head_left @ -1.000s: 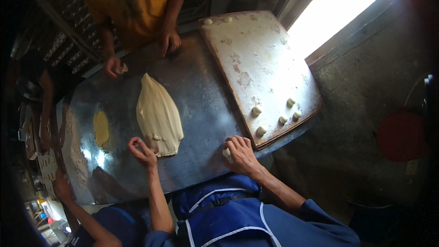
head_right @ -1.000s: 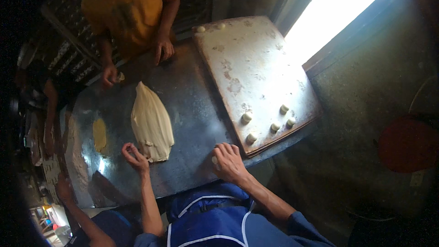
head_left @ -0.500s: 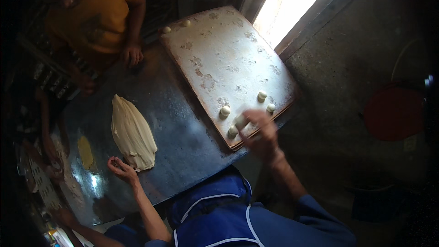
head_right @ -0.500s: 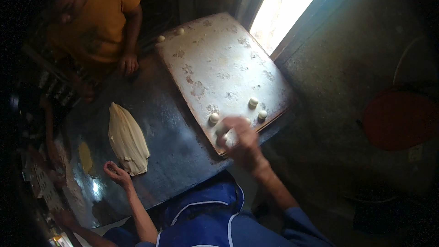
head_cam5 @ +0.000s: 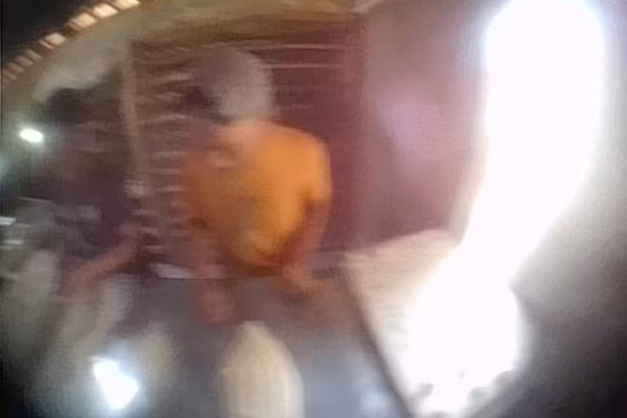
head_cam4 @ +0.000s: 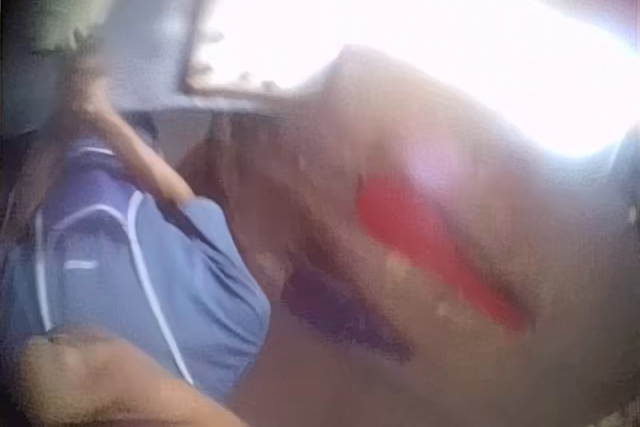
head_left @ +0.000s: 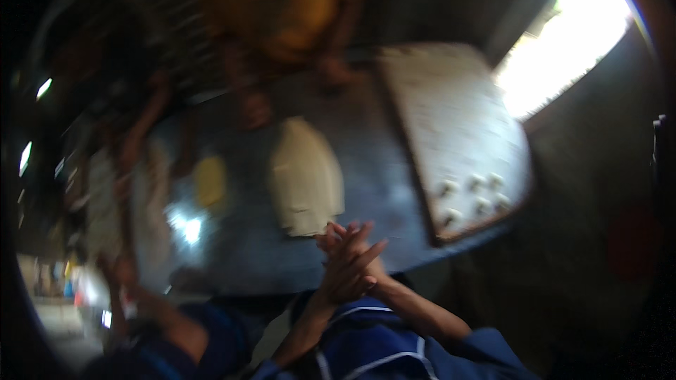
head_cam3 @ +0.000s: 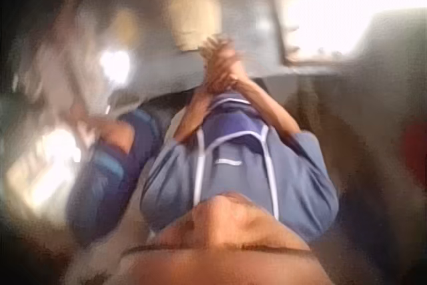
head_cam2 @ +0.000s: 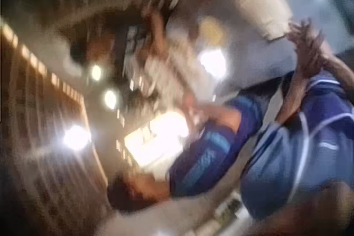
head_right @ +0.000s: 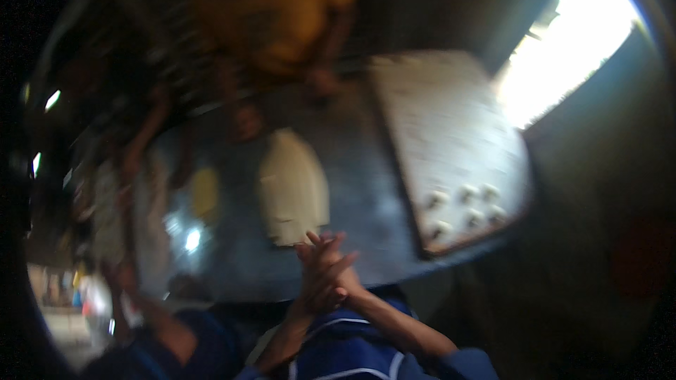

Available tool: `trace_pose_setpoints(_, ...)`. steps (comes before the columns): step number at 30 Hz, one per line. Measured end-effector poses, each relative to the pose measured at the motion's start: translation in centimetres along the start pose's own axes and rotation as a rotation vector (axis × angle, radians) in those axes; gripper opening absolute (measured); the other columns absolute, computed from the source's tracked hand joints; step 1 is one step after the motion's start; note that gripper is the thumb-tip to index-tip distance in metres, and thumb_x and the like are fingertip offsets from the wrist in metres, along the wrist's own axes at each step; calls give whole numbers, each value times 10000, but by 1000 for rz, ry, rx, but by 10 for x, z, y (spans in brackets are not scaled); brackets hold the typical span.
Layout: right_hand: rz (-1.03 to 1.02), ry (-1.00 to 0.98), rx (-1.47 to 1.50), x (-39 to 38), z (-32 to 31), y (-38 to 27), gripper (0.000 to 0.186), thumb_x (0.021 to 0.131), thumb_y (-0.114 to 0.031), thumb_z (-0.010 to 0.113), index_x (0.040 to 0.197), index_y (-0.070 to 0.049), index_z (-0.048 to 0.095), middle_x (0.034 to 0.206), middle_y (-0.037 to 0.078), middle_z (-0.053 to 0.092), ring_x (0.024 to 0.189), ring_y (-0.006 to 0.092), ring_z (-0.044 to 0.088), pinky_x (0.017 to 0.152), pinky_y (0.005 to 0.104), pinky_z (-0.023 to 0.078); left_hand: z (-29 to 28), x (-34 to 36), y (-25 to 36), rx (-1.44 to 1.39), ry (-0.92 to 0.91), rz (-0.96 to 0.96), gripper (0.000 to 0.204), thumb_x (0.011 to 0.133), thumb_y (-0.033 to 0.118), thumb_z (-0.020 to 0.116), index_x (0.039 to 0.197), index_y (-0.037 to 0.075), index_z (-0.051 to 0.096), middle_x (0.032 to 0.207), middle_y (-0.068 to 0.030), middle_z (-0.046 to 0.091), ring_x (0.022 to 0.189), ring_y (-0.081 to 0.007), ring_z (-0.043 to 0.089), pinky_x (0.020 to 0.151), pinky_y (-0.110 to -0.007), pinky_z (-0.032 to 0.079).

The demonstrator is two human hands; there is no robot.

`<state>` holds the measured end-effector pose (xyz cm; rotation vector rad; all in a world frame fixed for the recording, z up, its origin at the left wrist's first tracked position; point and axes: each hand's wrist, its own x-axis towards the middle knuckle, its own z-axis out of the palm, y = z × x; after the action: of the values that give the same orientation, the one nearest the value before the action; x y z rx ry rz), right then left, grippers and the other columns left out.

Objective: The person repeatedly pinches small pieces of dough from a large sheet on a metal table, rolls them into balls, and places them on a wooden board. Another person assists by arranging the dough balls on the board.

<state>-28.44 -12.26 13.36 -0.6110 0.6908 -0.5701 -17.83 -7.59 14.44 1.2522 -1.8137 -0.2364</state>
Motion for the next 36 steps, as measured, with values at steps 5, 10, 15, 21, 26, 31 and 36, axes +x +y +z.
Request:
trace_pose_setpoints(5, 102, -554, -184, -22, 32, -8, 761, 1092, -584, 231, 1571, -12, 383, 1659, 161, 318, 1537, 313, 297, 1248, 505, 214, -120, -34, -171, 702, 362, -615, 665, 1081, 397, 434, 1567, -43, 324, 1656, -285, 236, 1550, -459, 189, 1238, -650, 92)
trace_pose_setpoints(10, 97, -485, -364, -14, 30, 21, 717, 1104, -554, 277, 1512, 1, 472, 1614, 180, 394, 1513, 306, 331, 1229, 479, 267, -185, -94, -261, 700, 88, -877, 581, 1101, 318, 431, 1492, -112, 409, 1574, -310, 378, 1484, -458, 335, 1237, -525, 263)
trace_pose_setpoints(15, -138, -158, -389, 32, 36, 45, 781, 1092, -605, 247, 1591, -8, 313, 1619, 197, 378, 1528, 317, 310, 1220, 483, 284, -108, -80, -46, -318, 297, -859, 593, 1124, 389, 323, 1456, -61, 522, 1425, -237, 604, 1243, -350, 645, 1051, -388, 496)
trace_pose_setpoints(21, -388, -136, -570, 40, 84, 89, 824, 1087, -614, 146, 1650, -18, 66, 1727, 179, 67, 1601, 287, 44, 1282, 441, 65, -55, -105, -59, -728, 268, -1100, 584, 1050, 315, 501, 1519, -22, 417, 1510, -237, 487, 1361, -370, 496, 1144, -430, 377)
trace_pose_setpoints(26, -16, -425, -244, -26, 48, 63, 808, 1092, -603, 167, 1628, 1, 167, 1685, 197, 187, 1566, 307, 172, 1267, 448, 137, -77, -99, -134, -202, 201, -912, 709, 987, 253, 650, 1572, 10, 330, 1582, -237, 390, 1460, -386, 373, 1221, -465, 279)
trace_pose_setpoints(31, 23, -120, -368, -4, 2, 65, 641, 1129, -477, 313, 1476, 30, 494, 1387, 191, 611, 1294, 279, 579, 1119, 436, 432, -75, -65, -151, 58, 89, -532, 457, 773, 2, 763, 1218, 54, 676, 1242, -156, 618, 1171, -358, 616, 976, -434, 534)
trace_pose_setpoints(36, 111, -69, -160, 64, 25, 88, 458, 1124, -370, 437, 1243, 26, 636, 1043, 104, 692, 914, 172, 639, 843, 332, 515, -60, -68, -100, 109, 213, -468, 324, 735, 1, 788, 1046, 24, 702, 1009, -127, 685, 933, -362, 697, 814, -422, 575)
